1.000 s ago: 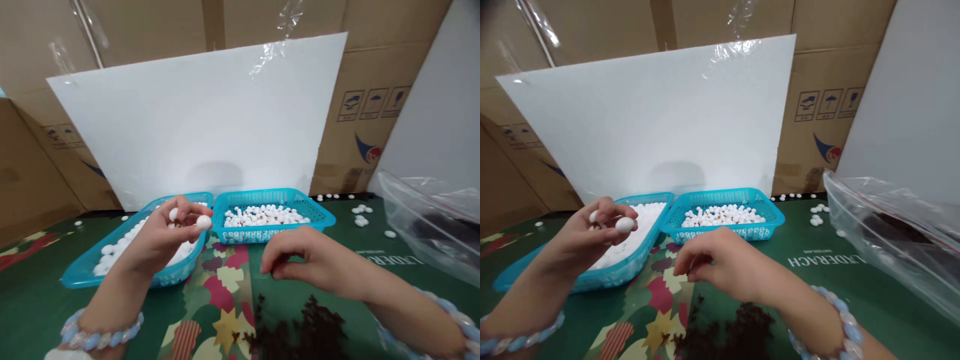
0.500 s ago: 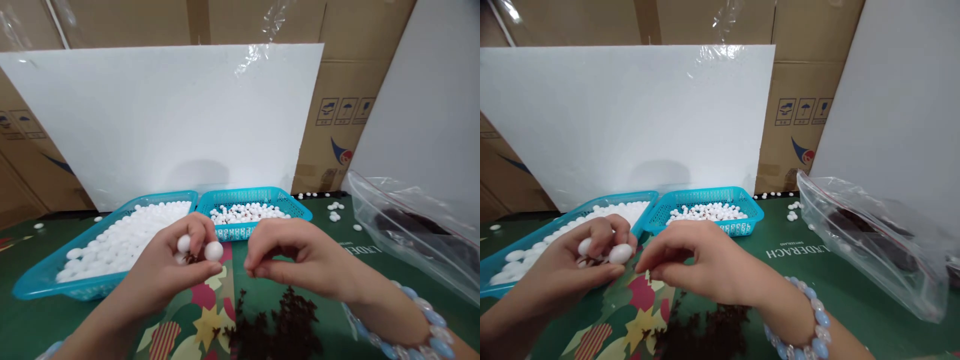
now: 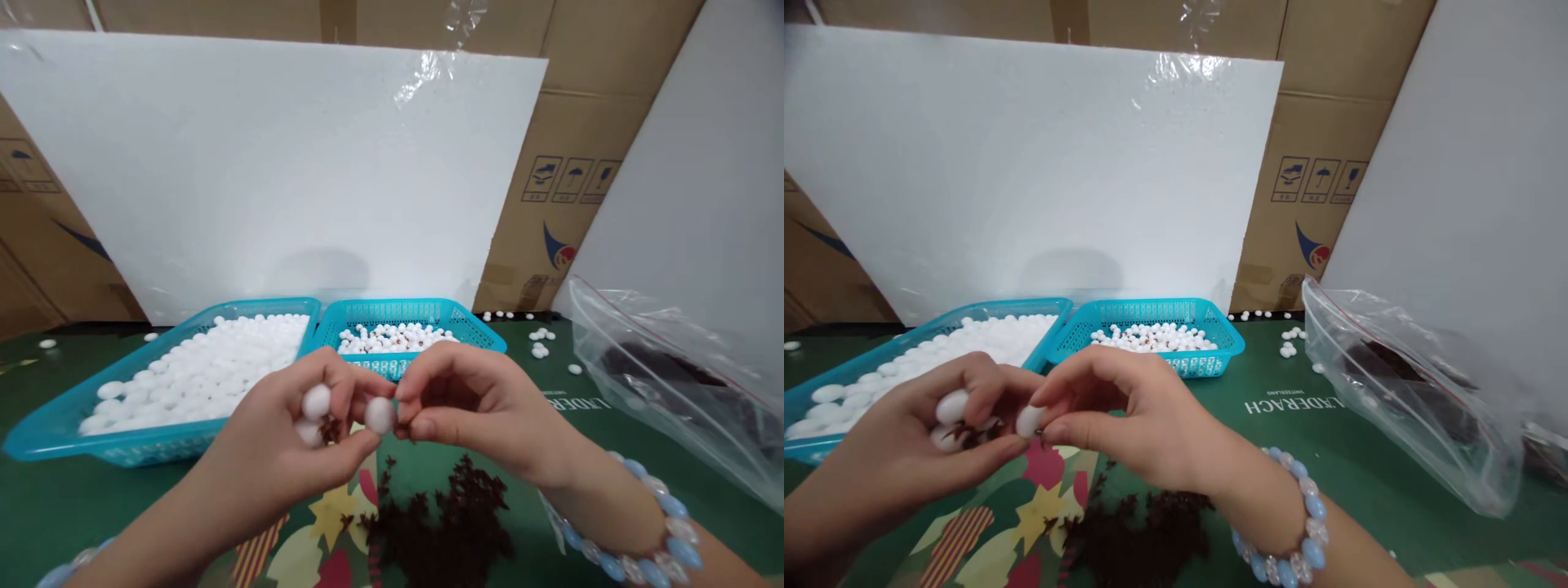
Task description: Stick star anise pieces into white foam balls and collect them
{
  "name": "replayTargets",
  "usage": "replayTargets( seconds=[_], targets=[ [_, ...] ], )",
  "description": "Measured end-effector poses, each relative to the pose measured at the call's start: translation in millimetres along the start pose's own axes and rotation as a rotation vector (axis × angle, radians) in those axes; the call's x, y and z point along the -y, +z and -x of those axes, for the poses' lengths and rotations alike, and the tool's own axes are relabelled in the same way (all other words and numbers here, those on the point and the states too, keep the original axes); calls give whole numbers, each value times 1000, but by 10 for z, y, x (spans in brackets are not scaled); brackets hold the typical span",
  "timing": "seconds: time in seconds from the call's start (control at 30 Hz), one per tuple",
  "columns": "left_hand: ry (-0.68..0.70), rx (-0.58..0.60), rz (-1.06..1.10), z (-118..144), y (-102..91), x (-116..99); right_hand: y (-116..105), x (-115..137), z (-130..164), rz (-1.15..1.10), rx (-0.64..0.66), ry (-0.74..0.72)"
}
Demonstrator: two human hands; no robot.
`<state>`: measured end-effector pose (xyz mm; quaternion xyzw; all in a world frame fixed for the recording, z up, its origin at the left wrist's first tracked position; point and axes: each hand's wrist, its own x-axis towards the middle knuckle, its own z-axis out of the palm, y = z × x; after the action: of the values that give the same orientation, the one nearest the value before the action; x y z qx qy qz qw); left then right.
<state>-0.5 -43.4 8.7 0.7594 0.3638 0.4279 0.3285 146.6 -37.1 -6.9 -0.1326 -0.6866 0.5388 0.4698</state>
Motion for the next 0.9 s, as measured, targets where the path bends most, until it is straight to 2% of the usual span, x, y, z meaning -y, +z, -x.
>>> replayTargets(
  seconds=[0.13, 0.3, 0.43, 0.6, 0.9],
  targets=[
    [16, -45, 23, 43, 14, -17, 20, -7, 15, -26, -12, 33],
    [213, 36, -30, 51, -3, 50, 47, -3, 21, -87, -9, 72],
    [267, -26, -83, 53, -17, 44, 57, -2, 25, -139, -25, 54],
    [205, -57, 16, 62, 12, -19, 56, -15, 24, -220, -15, 28],
    [-13, -87, 258, 54, 1, -45, 81, -5, 42, -309, -20, 1]
  ],
)
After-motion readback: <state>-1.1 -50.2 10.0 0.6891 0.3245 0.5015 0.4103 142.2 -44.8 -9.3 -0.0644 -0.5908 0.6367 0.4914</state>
